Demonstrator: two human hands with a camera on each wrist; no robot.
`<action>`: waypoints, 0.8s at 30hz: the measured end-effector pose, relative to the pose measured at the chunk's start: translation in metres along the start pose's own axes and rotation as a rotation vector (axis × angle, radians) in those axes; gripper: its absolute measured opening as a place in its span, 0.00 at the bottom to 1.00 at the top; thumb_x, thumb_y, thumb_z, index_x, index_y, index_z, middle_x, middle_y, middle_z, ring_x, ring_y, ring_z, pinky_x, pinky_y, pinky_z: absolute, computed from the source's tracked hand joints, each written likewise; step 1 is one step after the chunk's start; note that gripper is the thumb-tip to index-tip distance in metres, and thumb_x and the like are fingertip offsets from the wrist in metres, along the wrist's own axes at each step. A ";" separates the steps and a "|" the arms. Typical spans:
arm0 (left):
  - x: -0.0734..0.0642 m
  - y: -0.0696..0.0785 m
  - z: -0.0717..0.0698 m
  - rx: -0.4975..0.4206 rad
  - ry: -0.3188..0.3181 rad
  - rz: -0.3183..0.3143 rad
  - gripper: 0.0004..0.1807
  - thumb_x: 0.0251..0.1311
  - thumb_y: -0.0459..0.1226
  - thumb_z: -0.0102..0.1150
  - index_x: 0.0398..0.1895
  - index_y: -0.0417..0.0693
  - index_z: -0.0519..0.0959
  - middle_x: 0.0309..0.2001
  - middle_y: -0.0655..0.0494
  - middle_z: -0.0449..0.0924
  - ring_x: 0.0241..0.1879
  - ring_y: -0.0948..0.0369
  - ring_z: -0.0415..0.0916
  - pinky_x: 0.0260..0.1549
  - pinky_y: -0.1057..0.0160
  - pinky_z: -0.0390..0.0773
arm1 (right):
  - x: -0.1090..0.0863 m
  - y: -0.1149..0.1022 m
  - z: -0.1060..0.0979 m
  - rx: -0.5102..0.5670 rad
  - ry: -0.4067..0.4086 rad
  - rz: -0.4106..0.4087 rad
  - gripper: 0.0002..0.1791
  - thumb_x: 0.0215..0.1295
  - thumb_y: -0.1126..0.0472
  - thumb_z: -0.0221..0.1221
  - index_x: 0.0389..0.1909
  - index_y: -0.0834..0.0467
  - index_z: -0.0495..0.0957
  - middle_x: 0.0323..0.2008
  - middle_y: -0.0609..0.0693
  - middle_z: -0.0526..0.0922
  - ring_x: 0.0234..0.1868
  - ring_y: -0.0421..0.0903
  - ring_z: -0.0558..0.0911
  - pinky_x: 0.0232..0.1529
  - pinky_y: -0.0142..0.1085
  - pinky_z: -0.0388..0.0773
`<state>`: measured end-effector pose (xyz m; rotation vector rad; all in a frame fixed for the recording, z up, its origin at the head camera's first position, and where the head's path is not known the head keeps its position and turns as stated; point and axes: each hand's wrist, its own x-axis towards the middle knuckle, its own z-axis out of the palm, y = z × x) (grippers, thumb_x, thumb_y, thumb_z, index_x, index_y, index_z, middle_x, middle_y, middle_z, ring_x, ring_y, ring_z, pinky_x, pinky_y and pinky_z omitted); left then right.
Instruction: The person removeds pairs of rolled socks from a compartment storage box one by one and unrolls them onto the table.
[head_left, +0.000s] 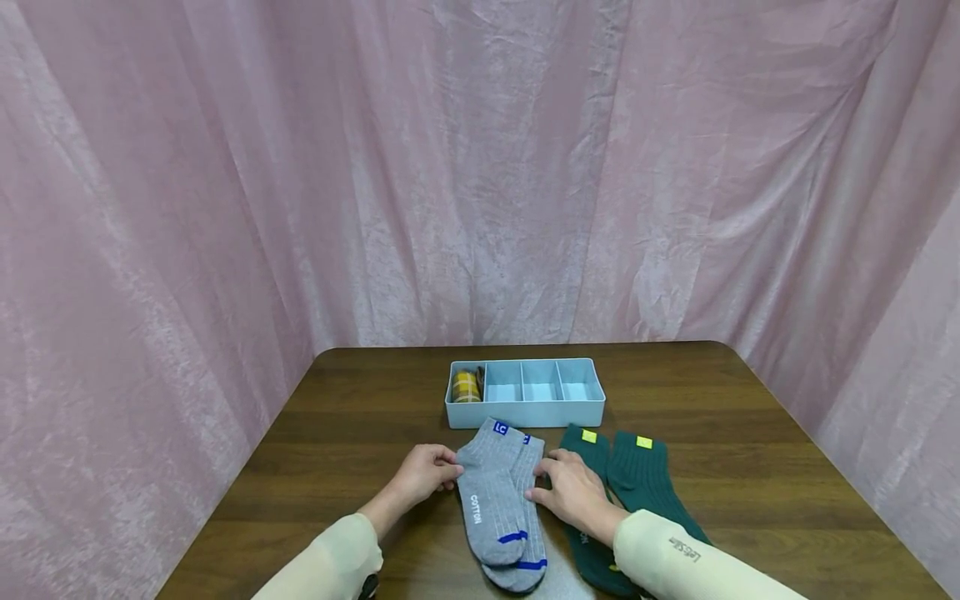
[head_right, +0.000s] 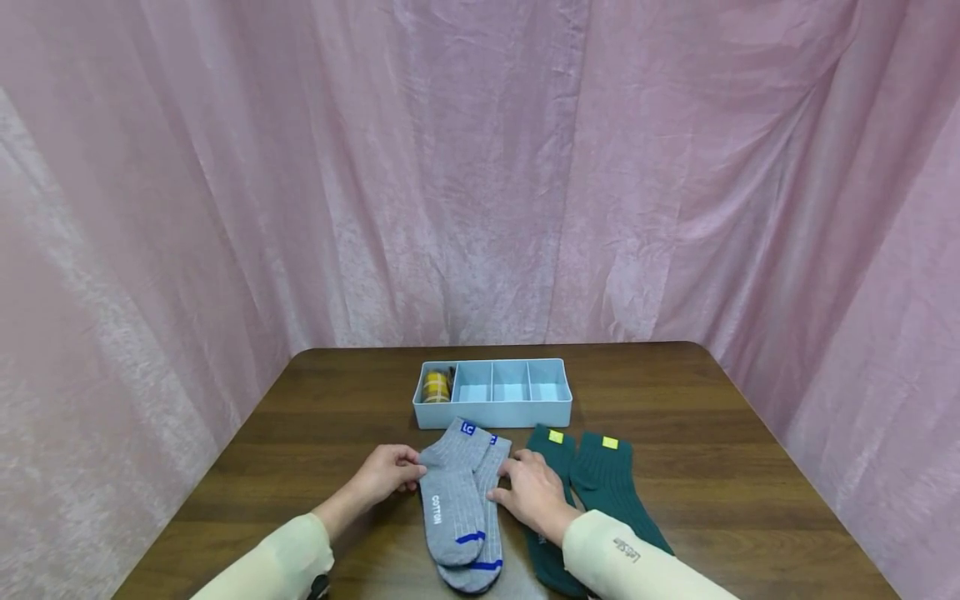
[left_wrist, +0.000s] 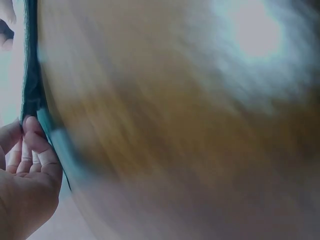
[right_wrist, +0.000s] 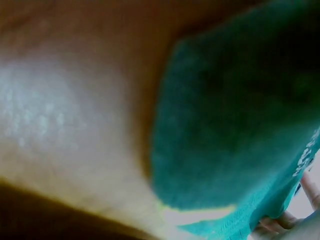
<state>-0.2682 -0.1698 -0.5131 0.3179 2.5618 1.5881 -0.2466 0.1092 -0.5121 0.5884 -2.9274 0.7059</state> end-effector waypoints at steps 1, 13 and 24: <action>-0.001 -0.001 -0.002 -0.004 0.002 -0.009 0.05 0.60 0.29 0.65 0.35 0.34 0.80 0.27 0.51 0.83 0.24 0.61 0.78 0.24 0.63 0.78 | 0.000 0.000 0.000 -0.001 -0.001 0.001 0.17 0.57 0.48 0.70 0.42 0.54 0.85 0.58 0.64 0.76 0.60 0.62 0.72 0.54 0.58 0.73; -0.015 -0.010 -0.026 0.010 0.048 -0.063 0.05 0.60 0.28 0.65 0.35 0.32 0.80 0.26 0.50 0.83 0.24 0.60 0.78 0.25 0.62 0.78 | 0.001 0.000 0.000 0.001 -0.020 0.014 0.18 0.58 0.47 0.70 0.43 0.54 0.85 0.58 0.64 0.75 0.60 0.62 0.72 0.55 0.58 0.72; -0.022 -0.017 -0.052 0.213 0.140 -0.029 0.09 0.55 0.29 0.68 0.38 0.34 0.81 0.28 0.53 0.81 0.26 0.59 0.77 0.26 0.61 0.77 | -0.001 0.001 0.000 0.012 0.001 -0.009 0.17 0.58 0.48 0.70 0.42 0.55 0.85 0.57 0.65 0.76 0.60 0.63 0.73 0.55 0.57 0.72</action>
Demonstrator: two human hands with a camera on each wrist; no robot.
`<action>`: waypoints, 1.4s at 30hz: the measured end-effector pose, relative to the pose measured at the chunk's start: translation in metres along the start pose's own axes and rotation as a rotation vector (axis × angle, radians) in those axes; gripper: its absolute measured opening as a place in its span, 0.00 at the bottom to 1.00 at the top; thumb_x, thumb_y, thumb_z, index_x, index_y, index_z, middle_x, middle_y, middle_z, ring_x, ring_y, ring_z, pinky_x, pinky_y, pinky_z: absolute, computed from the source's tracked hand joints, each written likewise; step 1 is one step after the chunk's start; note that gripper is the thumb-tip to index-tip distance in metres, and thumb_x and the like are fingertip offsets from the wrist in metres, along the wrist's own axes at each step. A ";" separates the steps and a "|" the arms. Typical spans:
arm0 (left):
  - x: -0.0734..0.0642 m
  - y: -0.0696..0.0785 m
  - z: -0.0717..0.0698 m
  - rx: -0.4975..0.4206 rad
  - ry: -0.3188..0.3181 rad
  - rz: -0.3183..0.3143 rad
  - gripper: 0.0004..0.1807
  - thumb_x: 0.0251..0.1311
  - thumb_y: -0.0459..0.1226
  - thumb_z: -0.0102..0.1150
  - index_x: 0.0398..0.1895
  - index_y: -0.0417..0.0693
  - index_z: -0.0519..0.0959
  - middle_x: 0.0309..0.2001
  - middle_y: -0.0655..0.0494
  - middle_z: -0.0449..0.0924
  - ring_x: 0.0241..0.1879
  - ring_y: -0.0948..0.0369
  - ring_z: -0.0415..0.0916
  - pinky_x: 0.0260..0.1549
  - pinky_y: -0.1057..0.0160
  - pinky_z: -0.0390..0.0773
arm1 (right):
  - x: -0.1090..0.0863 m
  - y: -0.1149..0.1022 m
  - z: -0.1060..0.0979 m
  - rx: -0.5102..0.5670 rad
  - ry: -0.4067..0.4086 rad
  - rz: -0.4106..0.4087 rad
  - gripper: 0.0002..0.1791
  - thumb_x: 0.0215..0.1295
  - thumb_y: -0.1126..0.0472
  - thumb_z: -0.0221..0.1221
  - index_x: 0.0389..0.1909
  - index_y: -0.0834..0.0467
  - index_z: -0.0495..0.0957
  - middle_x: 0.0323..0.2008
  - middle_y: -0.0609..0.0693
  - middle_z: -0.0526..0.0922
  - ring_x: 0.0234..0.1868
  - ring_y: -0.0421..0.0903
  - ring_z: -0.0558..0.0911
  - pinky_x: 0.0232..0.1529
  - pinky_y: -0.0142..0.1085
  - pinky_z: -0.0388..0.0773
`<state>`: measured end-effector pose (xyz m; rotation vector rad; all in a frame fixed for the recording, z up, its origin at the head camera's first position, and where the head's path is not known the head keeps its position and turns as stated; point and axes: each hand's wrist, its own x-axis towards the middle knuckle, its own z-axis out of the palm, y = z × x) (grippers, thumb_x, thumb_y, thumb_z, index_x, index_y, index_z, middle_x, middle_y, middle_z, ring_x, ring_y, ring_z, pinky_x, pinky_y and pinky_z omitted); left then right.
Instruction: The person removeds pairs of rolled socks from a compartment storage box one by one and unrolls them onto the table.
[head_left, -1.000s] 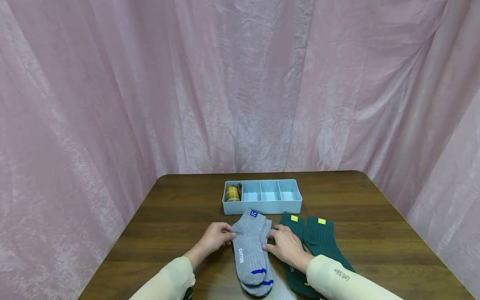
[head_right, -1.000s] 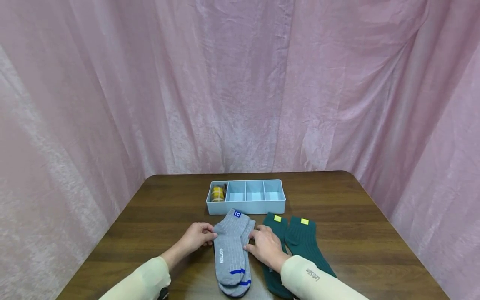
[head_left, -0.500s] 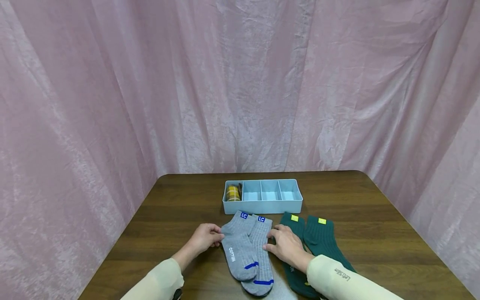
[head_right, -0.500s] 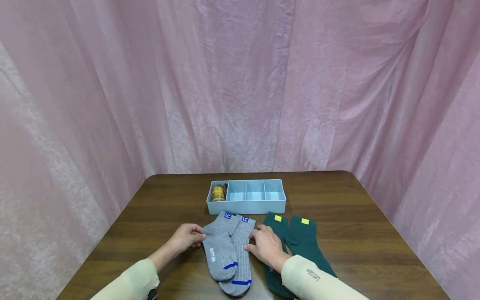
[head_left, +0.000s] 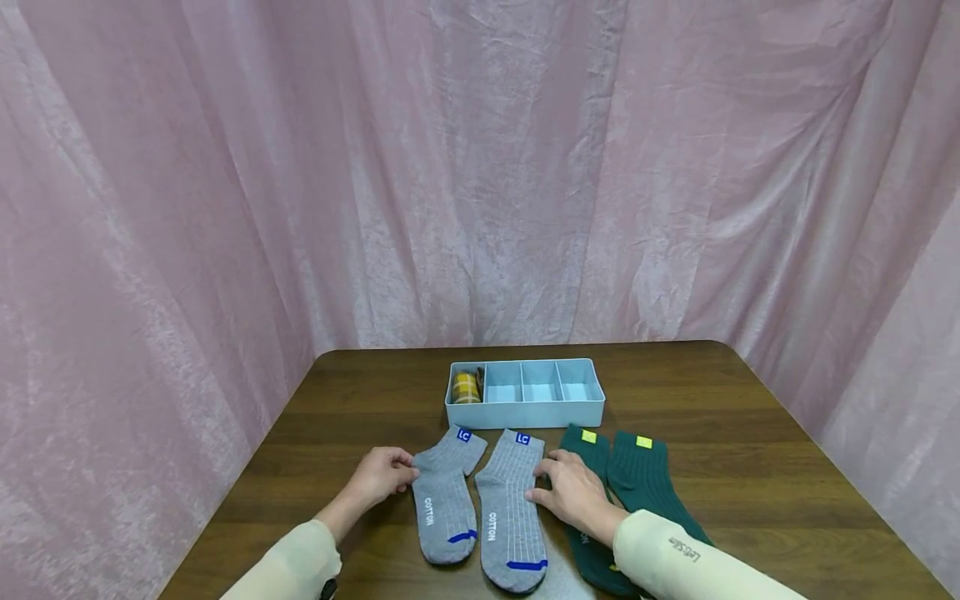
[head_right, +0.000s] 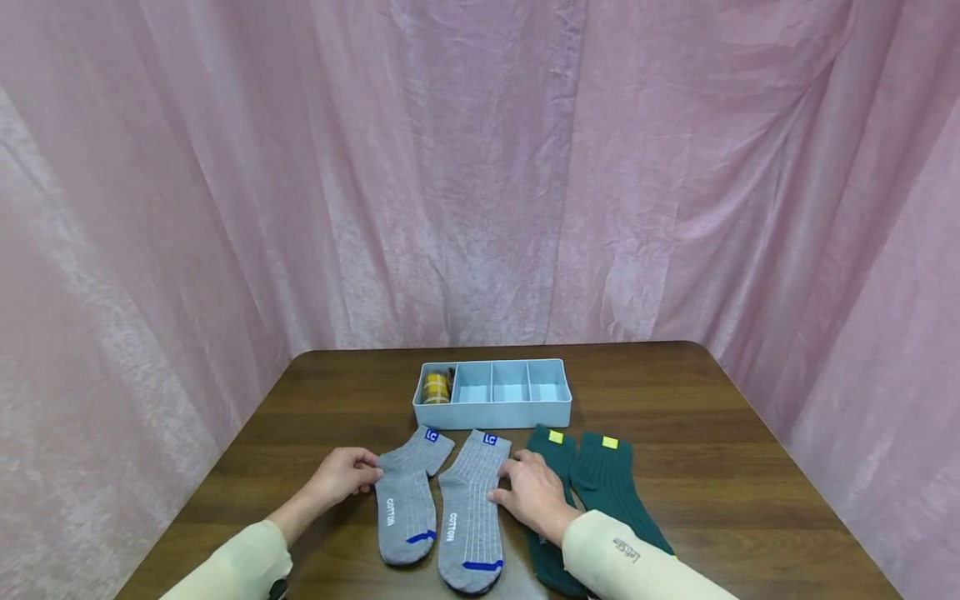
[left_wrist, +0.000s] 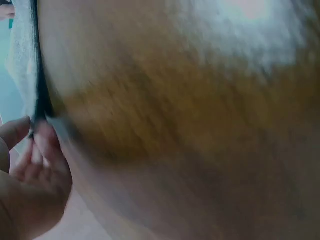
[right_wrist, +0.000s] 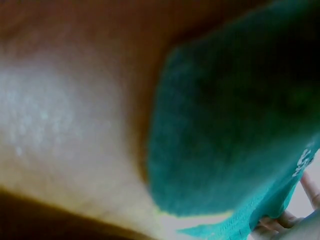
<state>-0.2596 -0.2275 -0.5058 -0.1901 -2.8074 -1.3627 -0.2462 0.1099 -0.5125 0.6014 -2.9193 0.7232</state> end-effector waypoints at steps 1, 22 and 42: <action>0.001 0.000 0.000 0.060 0.021 0.034 0.10 0.54 0.29 0.69 0.39 0.35 0.82 0.30 0.53 0.81 0.29 0.59 0.77 0.29 0.59 0.77 | 0.000 0.000 0.000 0.000 -0.001 0.000 0.17 0.58 0.48 0.70 0.42 0.55 0.85 0.57 0.65 0.76 0.60 0.63 0.73 0.55 0.57 0.72; -0.007 0.026 0.032 0.569 -0.420 0.320 0.41 0.59 0.58 0.64 0.70 0.44 0.69 0.73 0.41 0.59 0.73 0.41 0.52 0.66 0.38 0.53 | 0.001 0.000 -0.002 -0.020 -0.018 0.027 0.17 0.57 0.48 0.71 0.41 0.54 0.84 0.58 0.64 0.75 0.60 0.62 0.73 0.54 0.57 0.72; -0.020 0.039 0.046 0.637 -0.350 0.285 0.44 0.55 0.63 0.64 0.69 0.48 0.72 0.71 0.43 0.62 0.70 0.44 0.58 0.62 0.40 0.58 | -0.001 0.002 -0.010 -0.026 -0.033 0.006 0.16 0.56 0.50 0.72 0.41 0.53 0.85 0.59 0.63 0.75 0.61 0.63 0.71 0.52 0.59 0.73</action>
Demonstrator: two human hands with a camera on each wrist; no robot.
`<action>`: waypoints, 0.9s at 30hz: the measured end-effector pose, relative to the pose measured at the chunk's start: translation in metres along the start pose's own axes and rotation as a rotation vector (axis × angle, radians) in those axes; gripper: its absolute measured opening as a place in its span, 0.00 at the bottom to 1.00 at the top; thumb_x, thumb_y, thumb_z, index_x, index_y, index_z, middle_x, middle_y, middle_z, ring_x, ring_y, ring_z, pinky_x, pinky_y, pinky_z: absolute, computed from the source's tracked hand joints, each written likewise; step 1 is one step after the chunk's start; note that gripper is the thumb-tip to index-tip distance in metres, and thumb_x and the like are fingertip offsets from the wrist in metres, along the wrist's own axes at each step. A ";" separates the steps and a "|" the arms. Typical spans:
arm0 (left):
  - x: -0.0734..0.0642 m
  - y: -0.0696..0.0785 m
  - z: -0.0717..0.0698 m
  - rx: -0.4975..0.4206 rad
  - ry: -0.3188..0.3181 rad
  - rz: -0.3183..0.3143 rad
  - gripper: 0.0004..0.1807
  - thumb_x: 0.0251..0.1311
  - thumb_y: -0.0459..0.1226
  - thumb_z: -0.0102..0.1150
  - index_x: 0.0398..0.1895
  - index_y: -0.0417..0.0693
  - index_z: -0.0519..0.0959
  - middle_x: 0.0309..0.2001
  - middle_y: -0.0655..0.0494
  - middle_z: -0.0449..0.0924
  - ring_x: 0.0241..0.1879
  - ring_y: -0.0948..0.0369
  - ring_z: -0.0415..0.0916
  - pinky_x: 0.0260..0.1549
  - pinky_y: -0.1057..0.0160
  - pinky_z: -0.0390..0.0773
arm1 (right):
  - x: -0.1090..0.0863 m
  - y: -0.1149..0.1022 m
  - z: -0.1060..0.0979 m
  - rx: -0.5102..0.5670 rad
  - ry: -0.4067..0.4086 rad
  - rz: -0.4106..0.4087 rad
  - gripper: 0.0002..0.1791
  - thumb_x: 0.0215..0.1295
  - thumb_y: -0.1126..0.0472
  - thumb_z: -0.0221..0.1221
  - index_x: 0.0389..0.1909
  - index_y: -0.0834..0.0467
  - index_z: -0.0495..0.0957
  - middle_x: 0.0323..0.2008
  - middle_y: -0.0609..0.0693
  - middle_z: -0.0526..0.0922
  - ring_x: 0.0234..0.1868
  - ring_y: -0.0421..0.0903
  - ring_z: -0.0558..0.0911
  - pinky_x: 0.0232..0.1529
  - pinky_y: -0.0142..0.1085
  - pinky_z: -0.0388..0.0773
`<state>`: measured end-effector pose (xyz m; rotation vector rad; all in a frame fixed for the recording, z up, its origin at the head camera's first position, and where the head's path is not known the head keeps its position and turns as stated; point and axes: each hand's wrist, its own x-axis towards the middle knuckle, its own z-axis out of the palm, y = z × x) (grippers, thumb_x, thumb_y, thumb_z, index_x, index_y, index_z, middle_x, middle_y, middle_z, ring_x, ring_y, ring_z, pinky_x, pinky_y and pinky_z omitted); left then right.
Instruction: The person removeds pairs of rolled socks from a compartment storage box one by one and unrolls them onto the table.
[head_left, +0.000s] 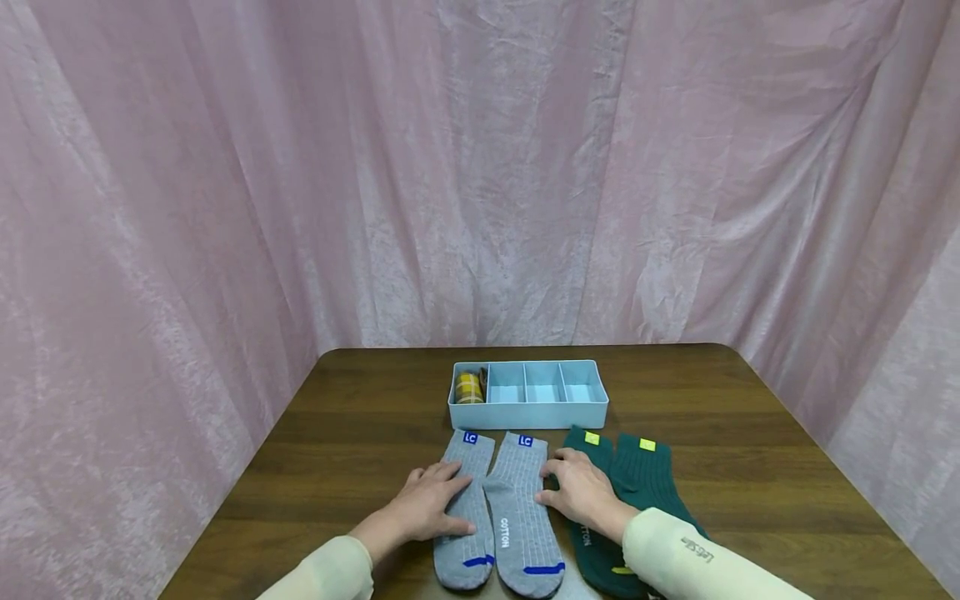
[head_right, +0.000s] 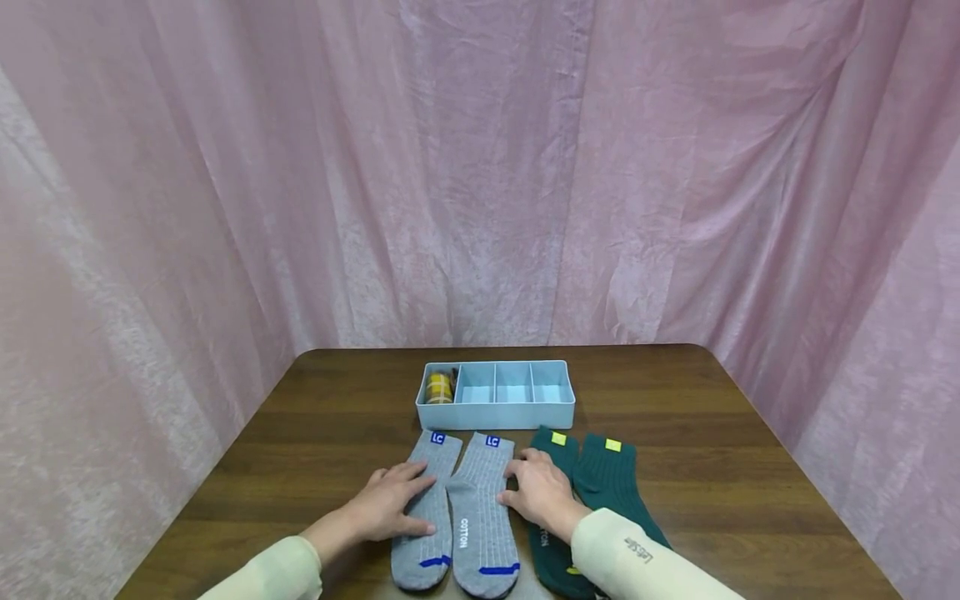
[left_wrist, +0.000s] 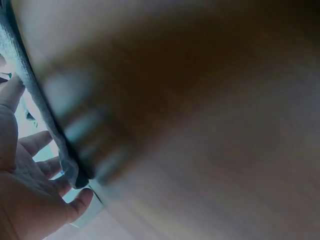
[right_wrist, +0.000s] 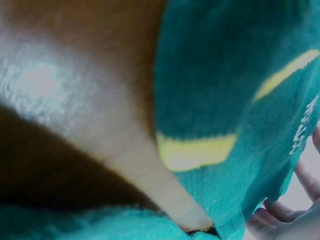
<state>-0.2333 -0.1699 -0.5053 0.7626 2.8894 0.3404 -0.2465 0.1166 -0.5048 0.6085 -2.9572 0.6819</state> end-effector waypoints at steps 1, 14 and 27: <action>0.001 0.000 0.000 0.003 0.001 -0.002 0.44 0.55 0.63 0.64 0.69 0.48 0.72 0.71 0.43 0.63 0.70 0.44 0.58 0.62 0.40 0.58 | 0.000 0.000 0.000 -0.001 -0.002 0.002 0.16 0.56 0.50 0.72 0.42 0.53 0.85 0.59 0.63 0.75 0.61 0.63 0.71 0.52 0.59 0.73; 0.002 0.002 -0.005 -0.013 0.046 -0.007 0.43 0.55 0.64 0.63 0.67 0.47 0.74 0.69 0.43 0.66 0.68 0.45 0.63 0.60 0.41 0.60 | 0.001 -0.001 -0.004 0.005 0.006 0.005 0.19 0.57 0.48 0.70 0.45 0.55 0.84 0.60 0.62 0.74 0.62 0.63 0.71 0.54 0.60 0.72; 0.028 -0.014 -0.041 -0.214 0.384 -0.062 0.24 0.65 0.46 0.64 0.60 0.42 0.78 0.59 0.45 0.77 0.59 0.47 0.74 0.58 0.43 0.71 | 0.022 0.011 -0.038 0.051 0.131 0.010 0.25 0.64 0.49 0.66 0.58 0.58 0.80 0.65 0.62 0.71 0.65 0.62 0.70 0.57 0.61 0.69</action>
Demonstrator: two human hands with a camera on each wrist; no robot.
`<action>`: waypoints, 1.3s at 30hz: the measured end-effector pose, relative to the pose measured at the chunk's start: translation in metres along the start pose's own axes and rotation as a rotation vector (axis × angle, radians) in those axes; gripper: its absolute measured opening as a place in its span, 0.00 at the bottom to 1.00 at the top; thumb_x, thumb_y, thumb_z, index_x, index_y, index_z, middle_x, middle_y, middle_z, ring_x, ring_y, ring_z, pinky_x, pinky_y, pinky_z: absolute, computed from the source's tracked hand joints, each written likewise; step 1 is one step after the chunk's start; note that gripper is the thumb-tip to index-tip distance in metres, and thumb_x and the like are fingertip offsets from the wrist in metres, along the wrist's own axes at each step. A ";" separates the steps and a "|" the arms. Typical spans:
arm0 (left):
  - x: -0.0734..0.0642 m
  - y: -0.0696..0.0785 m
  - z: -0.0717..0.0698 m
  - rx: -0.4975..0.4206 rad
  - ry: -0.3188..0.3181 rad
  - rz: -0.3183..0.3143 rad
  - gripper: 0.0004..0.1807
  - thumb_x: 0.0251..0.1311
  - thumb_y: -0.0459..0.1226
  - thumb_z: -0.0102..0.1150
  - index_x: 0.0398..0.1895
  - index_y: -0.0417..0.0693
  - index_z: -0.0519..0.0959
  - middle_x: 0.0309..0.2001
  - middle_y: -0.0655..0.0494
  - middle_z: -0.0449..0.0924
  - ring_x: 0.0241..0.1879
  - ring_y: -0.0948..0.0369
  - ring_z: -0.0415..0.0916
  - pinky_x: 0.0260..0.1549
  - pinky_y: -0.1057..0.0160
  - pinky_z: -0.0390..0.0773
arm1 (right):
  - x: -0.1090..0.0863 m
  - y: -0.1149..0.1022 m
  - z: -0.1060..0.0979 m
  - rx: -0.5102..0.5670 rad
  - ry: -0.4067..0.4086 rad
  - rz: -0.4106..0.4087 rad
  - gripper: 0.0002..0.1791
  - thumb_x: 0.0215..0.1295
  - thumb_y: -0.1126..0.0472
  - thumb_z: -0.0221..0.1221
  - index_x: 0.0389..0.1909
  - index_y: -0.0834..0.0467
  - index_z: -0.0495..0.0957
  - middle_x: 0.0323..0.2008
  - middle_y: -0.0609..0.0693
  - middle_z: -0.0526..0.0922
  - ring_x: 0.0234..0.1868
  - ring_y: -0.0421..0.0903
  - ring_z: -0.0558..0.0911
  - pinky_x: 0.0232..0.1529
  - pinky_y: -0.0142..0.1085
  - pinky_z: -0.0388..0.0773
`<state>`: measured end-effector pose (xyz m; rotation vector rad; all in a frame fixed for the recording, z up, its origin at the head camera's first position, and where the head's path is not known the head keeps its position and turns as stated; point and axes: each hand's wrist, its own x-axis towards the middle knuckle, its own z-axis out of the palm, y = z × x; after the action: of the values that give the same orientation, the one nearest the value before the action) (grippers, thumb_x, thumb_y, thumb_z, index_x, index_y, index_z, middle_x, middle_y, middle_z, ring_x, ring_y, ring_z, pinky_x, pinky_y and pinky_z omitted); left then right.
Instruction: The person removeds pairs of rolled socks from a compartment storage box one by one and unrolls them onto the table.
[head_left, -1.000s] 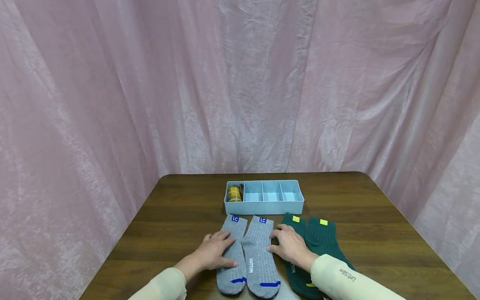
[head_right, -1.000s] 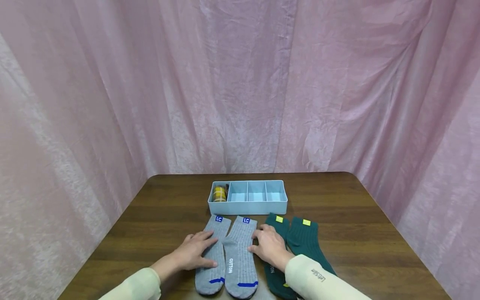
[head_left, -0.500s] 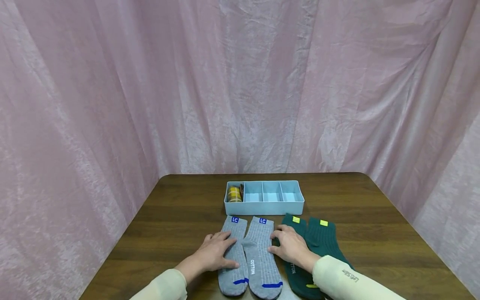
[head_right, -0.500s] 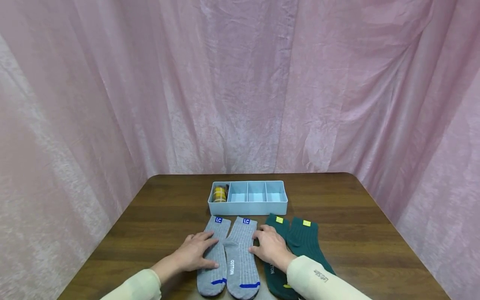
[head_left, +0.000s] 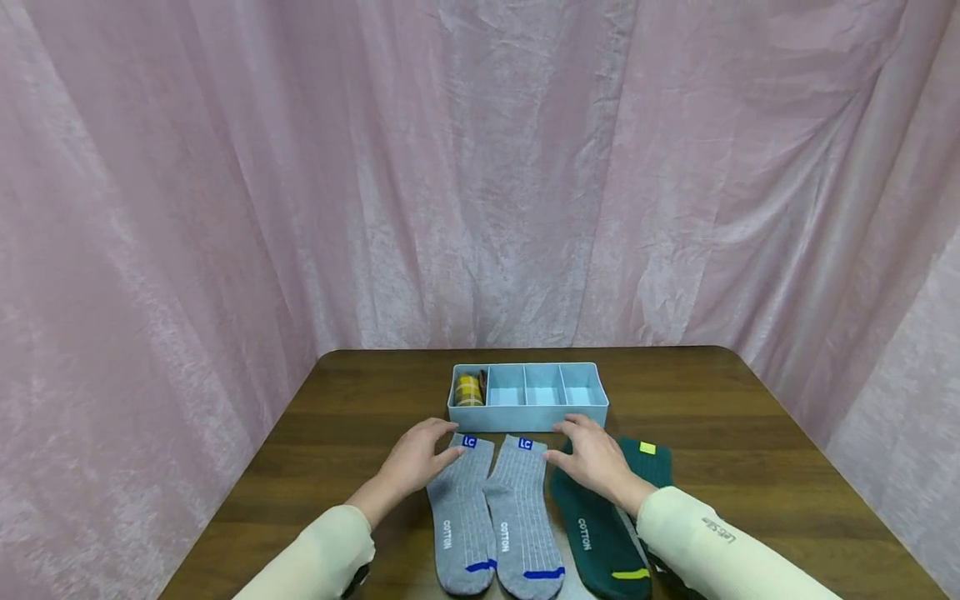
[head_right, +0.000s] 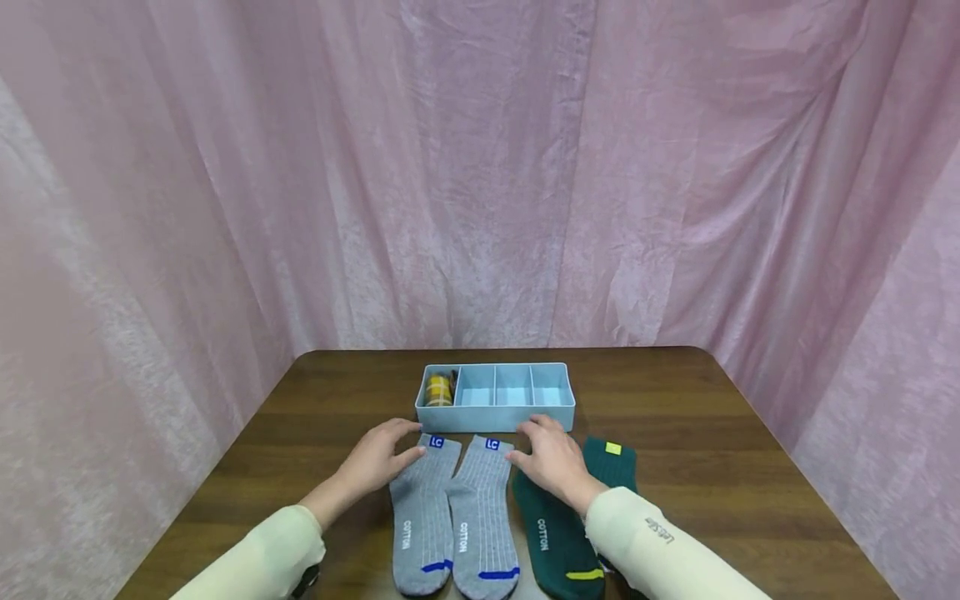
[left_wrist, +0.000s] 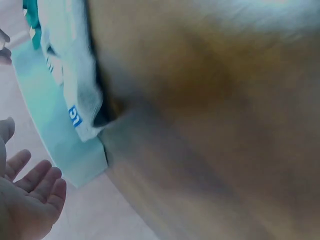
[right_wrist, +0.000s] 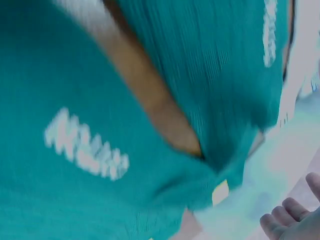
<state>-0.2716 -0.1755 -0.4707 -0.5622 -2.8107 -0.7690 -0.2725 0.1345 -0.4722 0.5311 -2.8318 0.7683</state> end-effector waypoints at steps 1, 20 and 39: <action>0.004 -0.001 -0.001 -0.010 0.014 -0.013 0.24 0.65 0.46 0.64 0.60 0.42 0.78 0.59 0.45 0.77 0.59 0.47 0.74 0.57 0.44 0.72 | 0.003 0.002 -0.004 -0.002 0.007 0.000 0.26 0.64 0.49 0.66 0.59 0.58 0.79 0.65 0.63 0.71 0.65 0.63 0.70 0.58 0.62 0.69; 0.105 0.027 -0.005 -0.258 0.155 -0.375 0.31 0.69 0.48 0.57 0.64 0.33 0.72 0.60 0.37 0.76 0.60 0.42 0.72 0.55 0.44 0.73 | 0.056 0.057 -0.043 0.029 -0.014 0.158 0.51 0.63 0.40 0.63 0.73 0.71 0.57 0.69 0.73 0.59 0.68 0.70 0.61 0.63 0.65 0.61; 0.122 0.052 0.022 -0.105 0.139 -0.579 0.29 0.70 0.47 0.56 0.09 0.50 0.65 0.12 0.55 0.61 0.17 0.56 0.64 0.18 0.58 0.64 | 0.074 0.069 -0.025 0.146 -0.072 0.279 0.48 0.64 0.46 0.65 0.71 0.73 0.57 0.64 0.71 0.69 0.63 0.67 0.70 0.61 0.58 0.67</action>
<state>-0.3639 -0.0849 -0.4344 0.3084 -2.8236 -1.0049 -0.3655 0.1811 -0.4643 0.1846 -2.9707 1.0292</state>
